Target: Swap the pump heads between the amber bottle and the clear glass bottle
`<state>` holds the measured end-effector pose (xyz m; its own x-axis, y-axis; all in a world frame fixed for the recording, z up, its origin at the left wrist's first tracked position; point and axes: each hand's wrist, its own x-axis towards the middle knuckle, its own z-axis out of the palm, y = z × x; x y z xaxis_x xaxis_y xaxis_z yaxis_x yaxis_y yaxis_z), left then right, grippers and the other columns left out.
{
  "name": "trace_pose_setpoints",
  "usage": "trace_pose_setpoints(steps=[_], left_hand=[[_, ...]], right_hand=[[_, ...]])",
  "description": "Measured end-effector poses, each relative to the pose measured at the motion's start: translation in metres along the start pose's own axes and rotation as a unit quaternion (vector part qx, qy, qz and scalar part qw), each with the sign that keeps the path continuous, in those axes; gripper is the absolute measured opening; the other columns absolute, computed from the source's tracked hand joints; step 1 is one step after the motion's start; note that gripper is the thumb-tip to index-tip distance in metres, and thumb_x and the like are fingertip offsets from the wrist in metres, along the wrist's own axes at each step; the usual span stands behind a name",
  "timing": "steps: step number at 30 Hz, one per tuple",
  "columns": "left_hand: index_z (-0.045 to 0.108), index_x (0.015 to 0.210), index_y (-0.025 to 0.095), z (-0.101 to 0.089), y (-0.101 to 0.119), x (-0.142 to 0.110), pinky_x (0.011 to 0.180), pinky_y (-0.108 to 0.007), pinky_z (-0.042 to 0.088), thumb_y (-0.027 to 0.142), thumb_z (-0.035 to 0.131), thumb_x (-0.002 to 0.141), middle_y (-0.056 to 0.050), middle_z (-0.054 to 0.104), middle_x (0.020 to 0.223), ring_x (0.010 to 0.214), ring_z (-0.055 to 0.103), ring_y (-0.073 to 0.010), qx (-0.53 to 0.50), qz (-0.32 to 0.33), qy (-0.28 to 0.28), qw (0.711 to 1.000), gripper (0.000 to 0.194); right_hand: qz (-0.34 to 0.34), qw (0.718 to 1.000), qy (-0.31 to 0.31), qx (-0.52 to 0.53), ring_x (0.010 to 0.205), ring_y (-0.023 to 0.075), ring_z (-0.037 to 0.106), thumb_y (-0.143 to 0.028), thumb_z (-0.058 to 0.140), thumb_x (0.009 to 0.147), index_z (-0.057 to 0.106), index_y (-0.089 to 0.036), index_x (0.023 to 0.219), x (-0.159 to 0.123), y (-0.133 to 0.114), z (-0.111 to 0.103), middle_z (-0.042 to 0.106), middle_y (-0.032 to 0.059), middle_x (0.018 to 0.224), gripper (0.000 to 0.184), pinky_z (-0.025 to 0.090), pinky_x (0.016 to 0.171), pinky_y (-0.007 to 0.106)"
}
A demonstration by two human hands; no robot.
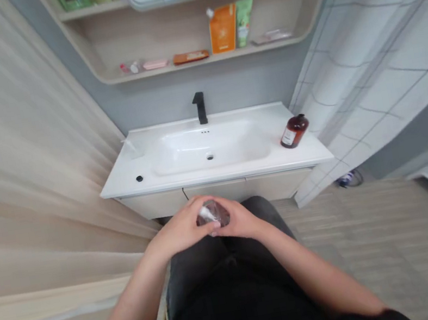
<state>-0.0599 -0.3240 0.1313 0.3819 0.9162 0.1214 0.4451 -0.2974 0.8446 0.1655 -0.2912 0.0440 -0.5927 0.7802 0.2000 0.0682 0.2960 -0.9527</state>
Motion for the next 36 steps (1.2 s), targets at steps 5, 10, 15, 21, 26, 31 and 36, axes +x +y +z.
trace_pose_setpoints(steps=[5,10,15,21,26,31,36], left_hand=[[0.085,0.108,0.032,0.007,0.015,0.008,0.11,-0.053,0.058,0.035,0.079,0.095,-0.011,0.079,0.103,0.109,0.076,-0.0388,0.06,0.015,0.049,0.997,0.015],[0.079,0.14,0.033,0.011,0.033,0.008,0.128,-0.057,0.048,0.014,0.068,0.088,-0.011,0.076,0.143,0.142,0.065,-0.0387,0.097,0.128,-0.045,0.986,0.056],[0.081,0.128,0.03,0.013,0.039,0.004,0.112,-0.055,0.059,0.027,0.08,0.091,-0.013,0.078,0.122,0.119,0.075,-0.039,0.151,0.089,-0.005,0.984,0.037],[0.068,0.148,0.028,0.014,0.045,-0.004,0.119,-0.049,0.057,0.02,0.073,0.095,-0.013,0.067,0.152,0.137,0.068,-0.0319,0.157,0.134,-0.04,0.978,0.054],[0.074,0.118,0.023,0.014,0.047,-0.011,0.099,-0.046,0.062,0.027,0.062,0.106,-0.009,0.077,0.11,0.102,0.076,-0.0286,0.209,0.04,-0.008,0.977,0.018],[0.069,0.136,0.025,0.015,0.046,-0.019,0.116,-0.049,0.056,0.02,0.071,0.097,-0.013,0.074,0.14,0.132,0.07,-0.0333,0.202,0.111,-0.045,0.972,0.039],[0.073,0.117,0.024,0.017,0.038,-0.017,0.109,-0.053,0.058,0.021,0.056,0.106,-0.011,0.079,0.114,0.113,0.076,-0.0329,0.245,0.068,-0.033,0.967,0.02]], right_hand=[[0.013,0.993,0.087,-0.085,0.131,0.0385,0.075,-0.036,0.105,0.069,0.068,-0.031,0.153,-0.02,-0.005,-0.023,0.077,0.011,0.146,0.091,0.058,0.119,0.059],[-0.012,0.988,0.101,-0.113,0.131,0.0388,0.075,-0.036,0.103,0.071,0.07,-0.031,0.151,-0.037,-0.023,-0.026,0.079,0.01,0.142,0.087,0.056,0.121,0.059],[-0.017,0.986,0.085,-0.141,0.121,0.0368,0.078,-0.034,0.105,0.07,0.072,-0.03,0.149,-0.046,-0.033,-0.029,0.079,0.0102,0.141,0.086,0.06,0.112,0.053],[-0.028,0.985,0.061,-0.161,0.122,0.0349,0.078,-0.029,0.101,0.073,0.07,-0.026,0.15,-0.045,-0.04,-0.028,0.08,0.0109,0.14,0.083,0.059,0.113,0.051],[-0.016,0.977,0.07,-0.2,0.126,0.037,0.077,-0.03,0.105,0.069,0.07,-0.024,0.149,-0.046,-0.042,-0.027,0.078,0.0139,0.143,0.087,0.059,0.114,0.052],[-0.012,0.979,0.067,-0.19,0.115,0.0343,0.08,-0.03,0.104,0.07,0.072,-0.025,0.145,-0.045,-0.04,-0.025,0.081,0.0104,0.134,0.082,0.062,0.108,0.049],[-0.016,0.976,0.069,-0.207,0.119,0.0355,0.079,-0.031,0.104,0.069,0.072,-0.025,0.147,-0.043,-0.039,-0.023,0.08,0.0123,0.139,0.085,0.061,0.109,0.05]])
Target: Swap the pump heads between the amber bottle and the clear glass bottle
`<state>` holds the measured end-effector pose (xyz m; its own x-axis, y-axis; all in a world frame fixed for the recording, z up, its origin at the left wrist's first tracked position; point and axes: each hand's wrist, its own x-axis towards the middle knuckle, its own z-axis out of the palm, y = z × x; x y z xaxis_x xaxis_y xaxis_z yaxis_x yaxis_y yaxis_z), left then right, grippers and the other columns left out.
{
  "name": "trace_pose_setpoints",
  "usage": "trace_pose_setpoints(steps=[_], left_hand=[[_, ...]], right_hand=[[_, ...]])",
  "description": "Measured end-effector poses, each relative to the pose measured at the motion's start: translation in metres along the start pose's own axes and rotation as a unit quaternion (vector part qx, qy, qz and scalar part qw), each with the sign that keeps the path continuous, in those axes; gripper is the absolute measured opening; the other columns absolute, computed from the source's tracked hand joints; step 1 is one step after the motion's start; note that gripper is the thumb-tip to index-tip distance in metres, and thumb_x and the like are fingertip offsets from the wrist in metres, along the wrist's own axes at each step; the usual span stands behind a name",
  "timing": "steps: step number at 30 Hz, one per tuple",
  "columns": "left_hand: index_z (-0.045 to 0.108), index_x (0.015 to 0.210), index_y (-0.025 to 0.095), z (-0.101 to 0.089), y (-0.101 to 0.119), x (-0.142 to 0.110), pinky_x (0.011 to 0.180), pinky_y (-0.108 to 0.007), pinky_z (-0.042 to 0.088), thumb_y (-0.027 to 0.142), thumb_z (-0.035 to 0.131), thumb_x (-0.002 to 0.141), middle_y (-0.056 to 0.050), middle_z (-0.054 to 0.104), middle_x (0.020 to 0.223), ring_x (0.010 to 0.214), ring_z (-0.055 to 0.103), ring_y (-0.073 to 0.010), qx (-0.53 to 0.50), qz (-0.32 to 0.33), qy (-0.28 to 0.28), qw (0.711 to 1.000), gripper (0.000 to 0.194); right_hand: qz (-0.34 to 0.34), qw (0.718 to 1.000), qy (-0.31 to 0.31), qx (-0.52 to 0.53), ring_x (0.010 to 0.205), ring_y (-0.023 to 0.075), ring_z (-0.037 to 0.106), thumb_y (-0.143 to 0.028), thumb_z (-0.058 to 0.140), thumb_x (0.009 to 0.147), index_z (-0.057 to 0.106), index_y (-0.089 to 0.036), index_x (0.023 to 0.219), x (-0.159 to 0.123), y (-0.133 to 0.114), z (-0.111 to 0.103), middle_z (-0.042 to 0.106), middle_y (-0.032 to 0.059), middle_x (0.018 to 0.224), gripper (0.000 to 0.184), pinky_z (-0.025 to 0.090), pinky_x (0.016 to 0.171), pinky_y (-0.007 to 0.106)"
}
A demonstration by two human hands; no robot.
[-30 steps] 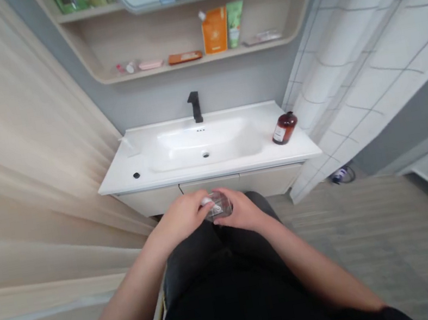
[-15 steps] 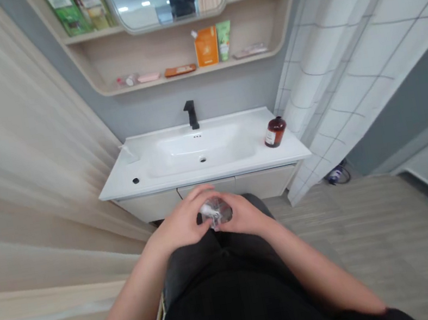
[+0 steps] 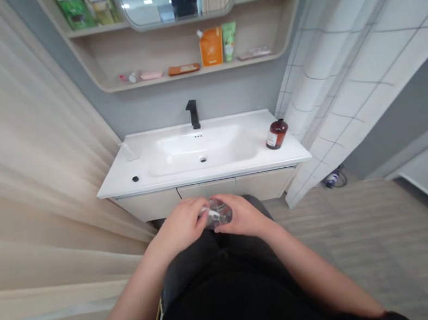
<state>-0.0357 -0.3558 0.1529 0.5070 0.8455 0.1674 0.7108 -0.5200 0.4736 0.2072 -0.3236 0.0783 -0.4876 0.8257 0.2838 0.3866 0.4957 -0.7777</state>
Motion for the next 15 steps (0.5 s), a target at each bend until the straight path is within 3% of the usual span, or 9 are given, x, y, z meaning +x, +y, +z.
trace_pose_setpoints(steps=[2,4,8,12,13,15], left_hand=[[0.072,0.128,0.025,0.002,-0.001,0.001,0.119,-0.054,0.052,0.017,0.063,0.1,-0.012,0.078,0.13,0.127,0.072,-0.0335,-0.012,0.034,0.02,0.999,0.03],[0.07,0.136,0.025,0.005,-0.003,0.002,0.118,-0.053,0.053,0.023,0.069,0.099,-0.013,0.075,0.138,0.13,0.071,-0.0342,-0.026,0.019,0.04,0.999,0.036],[0.074,0.127,0.024,0.015,-0.011,0.003,0.096,-0.045,0.061,0.03,0.069,0.102,-0.01,0.079,0.118,0.104,0.077,-0.0303,-0.073,-0.063,0.043,0.994,0.026],[0.064,0.153,0.026,0.025,-0.021,0.002,0.098,-0.041,0.062,0.019,0.075,0.091,-0.011,0.078,0.132,0.109,0.077,-0.0266,-0.163,-0.064,0.075,0.982,0.063],[0.063,0.154,0.025,0.026,-0.022,0.002,0.095,-0.04,0.063,0.022,0.077,0.091,-0.012,0.078,0.132,0.107,0.077,-0.0261,-0.174,-0.075,0.081,0.979,0.064],[0.071,0.138,0.023,0.027,-0.023,0.001,0.086,-0.039,0.062,0.033,0.077,0.095,-0.009,0.08,0.115,0.092,0.076,-0.0245,-0.175,-0.11,0.065,0.976,0.044]], right_hand=[[0.001,1.0,-0.005,-0.004,0.119,0.0355,0.078,-0.029,0.104,0.068,0.072,-0.025,0.145,0.001,0.0,0.0,0.08,0.0111,0.137,0.083,0.061,0.108,0.049],[0.003,1.0,-0.005,0.0,0.118,0.0346,0.079,-0.03,0.103,0.07,0.072,-0.026,0.145,0.001,0.0,0.0,0.081,0.0103,0.136,0.081,0.061,0.108,0.049],[-0.003,1.0,-0.005,-0.011,0.122,0.0356,0.078,-0.029,0.103,0.07,0.071,-0.026,0.146,0.002,0.001,-0.001,0.08,0.0111,0.138,0.083,0.059,0.112,0.051],[-0.009,1.0,-0.006,-0.005,0.124,0.036,0.078,-0.029,0.103,0.071,0.072,-0.027,0.144,0.002,0.002,-0.001,0.08,0.0107,0.139,0.08,0.06,0.112,0.051],[-0.006,1.0,-0.003,-0.005,0.125,0.0359,0.078,-0.029,0.103,0.072,0.072,-0.026,0.145,0.002,0.002,-0.001,0.08,0.011,0.139,0.08,0.06,0.112,0.051],[-0.003,1.0,-0.005,-0.013,0.125,0.0357,0.078,-0.029,0.102,0.073,0.07,-0.025,0.147,0.002,0.003,-0.001,0.079,0.0119,0.141,0.08,0.059,0.113,0.051]])
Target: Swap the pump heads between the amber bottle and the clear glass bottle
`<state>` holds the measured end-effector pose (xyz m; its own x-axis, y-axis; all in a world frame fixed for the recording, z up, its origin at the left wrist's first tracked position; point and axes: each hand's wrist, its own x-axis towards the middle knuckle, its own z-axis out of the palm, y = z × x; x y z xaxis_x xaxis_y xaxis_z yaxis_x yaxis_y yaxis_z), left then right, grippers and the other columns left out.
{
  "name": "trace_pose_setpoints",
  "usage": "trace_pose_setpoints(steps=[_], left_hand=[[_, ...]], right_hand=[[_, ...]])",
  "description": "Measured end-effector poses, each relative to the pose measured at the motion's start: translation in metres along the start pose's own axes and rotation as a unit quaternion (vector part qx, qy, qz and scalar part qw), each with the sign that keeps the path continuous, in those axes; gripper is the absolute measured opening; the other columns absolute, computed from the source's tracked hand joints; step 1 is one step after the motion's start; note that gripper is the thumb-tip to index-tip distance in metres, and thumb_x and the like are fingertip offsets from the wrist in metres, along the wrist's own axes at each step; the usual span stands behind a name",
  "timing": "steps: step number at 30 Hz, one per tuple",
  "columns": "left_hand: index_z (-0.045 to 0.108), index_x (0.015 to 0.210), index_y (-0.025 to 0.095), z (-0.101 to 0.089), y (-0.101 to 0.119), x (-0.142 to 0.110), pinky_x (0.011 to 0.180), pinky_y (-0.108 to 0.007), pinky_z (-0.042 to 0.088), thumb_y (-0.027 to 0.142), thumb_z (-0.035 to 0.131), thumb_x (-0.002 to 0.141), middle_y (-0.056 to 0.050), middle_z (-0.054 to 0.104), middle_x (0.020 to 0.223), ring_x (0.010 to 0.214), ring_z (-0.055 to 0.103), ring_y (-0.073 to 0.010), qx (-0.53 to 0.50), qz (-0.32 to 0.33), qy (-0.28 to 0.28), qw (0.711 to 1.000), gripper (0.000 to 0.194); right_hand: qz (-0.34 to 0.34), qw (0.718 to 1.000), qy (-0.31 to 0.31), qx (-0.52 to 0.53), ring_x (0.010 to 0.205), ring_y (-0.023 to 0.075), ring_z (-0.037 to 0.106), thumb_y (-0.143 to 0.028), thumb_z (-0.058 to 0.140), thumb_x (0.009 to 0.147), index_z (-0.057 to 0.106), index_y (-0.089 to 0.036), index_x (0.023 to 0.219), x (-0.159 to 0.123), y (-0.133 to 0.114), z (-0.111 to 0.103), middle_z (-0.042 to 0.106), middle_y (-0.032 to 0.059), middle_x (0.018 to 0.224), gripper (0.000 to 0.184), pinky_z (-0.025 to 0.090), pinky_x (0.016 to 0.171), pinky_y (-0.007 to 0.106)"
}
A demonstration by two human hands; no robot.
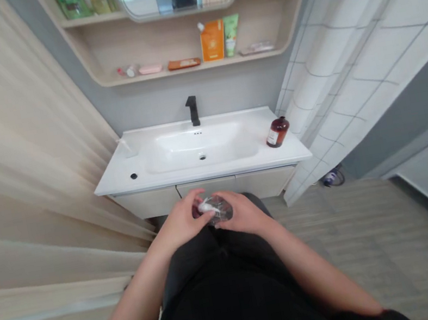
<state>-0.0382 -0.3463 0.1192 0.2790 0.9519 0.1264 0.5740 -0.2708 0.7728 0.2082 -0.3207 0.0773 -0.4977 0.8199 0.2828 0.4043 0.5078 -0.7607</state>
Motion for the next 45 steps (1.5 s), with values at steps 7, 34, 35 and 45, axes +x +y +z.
trace_pose_setpoints(steps=[7,34,35,45], left_hand=[[0.071,0.133,0.024,-0.009,0.01,0.001,0.098,-0.042,0.058,0.027,0.073,0.097,-0.012,0.077,0.129,0.111,0.074,-0.0291,0.087,0.08,-0.024,0.993,0.036],[0.073,0.121,0.018,-0.126,-0.162,0.019,0.096,-0.046,0.065,0.06,0.091,0.082,-0.009,0.082,0.121,0.108,0.078,-0.0316,-0.022,-0.163,0.312,0.936,0.059],[0.073,0.12,0.018,-0.151,-0.177,0.024,0.096,-0.048,0.064,0.059,0.092,0.08,-0.008,0.082,0.118,0.104,0.077,-0.0311,0.041,-0.196,0.36,0.911,0.061],[0.054,0.149,0.002,-0.241,-0.276,0.091,0.12,-0.056,0.051,0.037,0.088,0.089,-0.017,0.07,0.14,0.131,0.065,-0.0347,0.243,-0.316,0.39,0.83,0.078]], right_hand=[[0.004,1.0,0.004,-0.005,0.124,0.0346,0.078,-0.03,0.104,0.07,0.07,-0.026,0.148,0.002,0.006,0.005,0.08,0.0112,0.139,0.084,0.06,0.113,0.05],[0.078,0.981,0.115,0.132,0.124,0.0308,0.077,-0.054,0.083,0.095,0.063,-0.028,0.151,0.055,0.102,-0.027,0.079,0.0123,0.132,0.065,0.062,0.112,0.053],[0.105,0.971,0.194,0.095,0.112,0.0288,0.078,-0.056,0.079,0.096,0.066,-0.026,0.143,0.055,0.118,-0.045,0.079,0.0104,0.121,0.057,0.064,0.106,0.052],[0.222,0.797,0.547,-0.13,0.138,0.0334,0.063,-0.061,0.083,0.076,0.044,-0.028,0.133,0.042,0.224,-0.167,0.057,0.0155,0.148,0.076,0.059,0.111,0.055]])
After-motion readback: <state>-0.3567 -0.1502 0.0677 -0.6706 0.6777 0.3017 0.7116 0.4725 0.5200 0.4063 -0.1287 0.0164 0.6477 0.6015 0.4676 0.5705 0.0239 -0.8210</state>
